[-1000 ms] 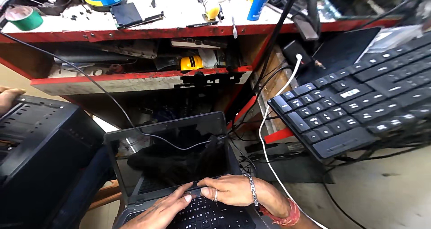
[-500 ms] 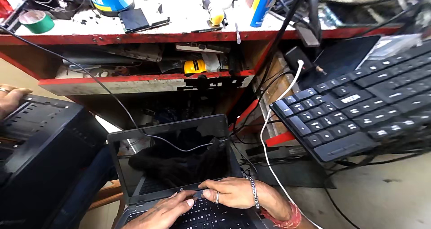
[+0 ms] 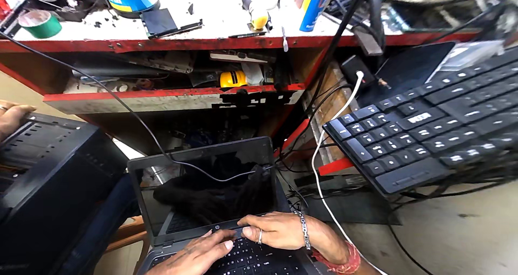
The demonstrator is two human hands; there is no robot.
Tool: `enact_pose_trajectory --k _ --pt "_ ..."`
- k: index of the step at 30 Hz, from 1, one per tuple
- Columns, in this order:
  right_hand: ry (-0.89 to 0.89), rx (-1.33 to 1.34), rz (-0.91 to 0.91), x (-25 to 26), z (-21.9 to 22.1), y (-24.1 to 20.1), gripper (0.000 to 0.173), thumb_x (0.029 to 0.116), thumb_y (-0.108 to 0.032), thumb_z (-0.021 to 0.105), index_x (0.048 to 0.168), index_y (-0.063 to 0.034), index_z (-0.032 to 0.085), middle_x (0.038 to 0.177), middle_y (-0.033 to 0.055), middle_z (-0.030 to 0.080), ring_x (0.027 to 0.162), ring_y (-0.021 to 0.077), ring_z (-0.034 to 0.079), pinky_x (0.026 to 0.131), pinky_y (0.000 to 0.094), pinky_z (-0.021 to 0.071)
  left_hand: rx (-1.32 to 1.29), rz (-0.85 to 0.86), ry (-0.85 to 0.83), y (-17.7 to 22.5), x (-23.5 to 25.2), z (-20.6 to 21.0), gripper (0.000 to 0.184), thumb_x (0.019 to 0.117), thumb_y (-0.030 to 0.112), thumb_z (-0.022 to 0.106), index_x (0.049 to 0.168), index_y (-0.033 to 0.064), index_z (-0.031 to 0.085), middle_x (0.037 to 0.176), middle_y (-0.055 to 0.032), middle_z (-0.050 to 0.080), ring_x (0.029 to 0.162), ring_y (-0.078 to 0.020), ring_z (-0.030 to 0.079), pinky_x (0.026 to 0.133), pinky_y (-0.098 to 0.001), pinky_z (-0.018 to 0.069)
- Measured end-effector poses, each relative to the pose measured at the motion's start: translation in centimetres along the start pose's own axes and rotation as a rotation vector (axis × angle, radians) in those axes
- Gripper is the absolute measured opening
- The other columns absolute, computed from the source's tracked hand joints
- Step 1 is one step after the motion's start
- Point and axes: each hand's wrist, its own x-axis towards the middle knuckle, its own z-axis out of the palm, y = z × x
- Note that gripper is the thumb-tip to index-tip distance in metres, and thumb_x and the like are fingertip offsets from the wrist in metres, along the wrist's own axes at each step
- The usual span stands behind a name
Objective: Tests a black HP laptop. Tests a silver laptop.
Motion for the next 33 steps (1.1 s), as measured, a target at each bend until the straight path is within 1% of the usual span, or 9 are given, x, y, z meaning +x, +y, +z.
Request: enact_pose_trajectory --k 3,7,13,16,20,26,30,33 --pt "0.0 0.006 0.005 0.0 0.01 -0.02 0.064 0.1097 -0.053 0.025 0.154 -0.0112 0.042 0.137 0.018 0.063 0.127 0.0351 0.061 0.107 0.0601 0.0423 0.004 0.01 0.01 -0.13 0.03 0.09 0.06 0.1074 0.05 0.029 0.15 0.0127 0.049 0.154 -0.006 0.049 0.148 -0.021 0.038 0.126 -0.0516 0.0186" --pt "0.013 0.008 0.007 -0.1 -0.01 -0.14 0.063 0.1098 -0.053 0.026 0.154 -0.0108 0.044 0.135 0.0202 0.063 0.125 0.0368 0.061 0.107 0.0612 0.0423 0.051 0.01 -0.005 0.34 -0.06 -0.09 0.06 0.1076 0.05 0.03 0.15 0.0127 0.049 0.155 -0.006 0.049 0.149 -0.0216 0.037 0.127 -0.0523 0.0156" --pt "0.006 -0.021 -0.012 -0.03 -0.02 -0.03 0.064 0.1102 -0.052 0.024 0.153 -0.0093 0.044 0.137 0.0197 0.063 0.126 0.0356 0.061 0.107 0.0599 0.0422 0.101 0.024 -0.007 0.52 -0.06 -0.06 0.061 0.1073 0.051 0.029 0.151 0.0128 0.049 0.156 -0.007 0.048 0.15 -0.0231 0.035 0.127 -0.0531 0.0108" --pt "0.006 -0.023 -0.02 0.04 -0.02 0.06 0.064 0.1101 -0.052 0.024 0.153 -0.0092 0.044 0.136 0.02 0.063 0.125 0.0357 0.061 0.107 0.06 0.0426 0.102 0.022 -0.005 0.41 0.02 -0.02 0.061 0.1071 0.052 0.03 0.151 0.0137 0.049 0.155 -0.0056 0.048 0.15 -0.0218 0.035 0.127 -0.0532 0.0115" --pt "-0.006 -0.026 -0.012 0.09 -0.05 0.04 0.065 0.1097 -0.053 0.023 0.154 -0.0096 0.043 0.139 0.0183 0.062 0.128 0.0348 0.06 0.109 0.0599 0.0412 0.101 0.028 -0.005 0.43 -0.05 -0.02 0.06 0.1073 0.051 0.031 0.151 0.0141 0.05 0.155 -0.0055 0.048 0.15 -0.022 0.035 0.127 -0.0529 0.0111" --pt "0.003 -0.025 -0.022 0.13 0.04 0.2 0.065 0.1096 -0.053 0.023 0.153 -0.0101 0.044 0.137 0.019 0.063 0.126 0.0354 0.061 0.106 0.06 0.043 0.092 0.031 0.001 0.32 -0.06 0.04 0.06 0.1071 0.052 0.032 0.15 0.0144 0.05 0.154 -0.0057 0.049 0.15 -0.0224 0.036 0.127 -0.0531 0.0119" --pt "-0.006 -0.026 -0.019 0.1 -0.04 0.07 0.064 0.1099 -0.052 0.023 0.154 -0.0097 0.043 0.139 0.0182 0.062 0.127 0.0352 0.06 0.107 0.0597 0.0422 0.098 0.026 0.001 0.56 -0.12 0.03 0.06 0.1073 0.051 0.031 0.151 0.0142 0.05 0.155 -0.0061 0.048 0.151 -0.0237 0.035 0.127 -0.0544 0.0103" --pt "-0.005 -0.03 -0.015 0.09 -0.09 0.0 0.064 0.11 -0.052 0.023 0.154 -0.0095 0.043 0.138 0.0187 0.063 0.127 0.0353 0.061 0.107 0.06 0.0423 0.151 0.074 0.0 0.65 -0.21 0.04 0.063 0.1079 0.052 0.028 0.151 0.0118 0.049 0.154 -0.0082 0.05 0.15 -0.0234 0.037 0.127 -0.055 0.008"
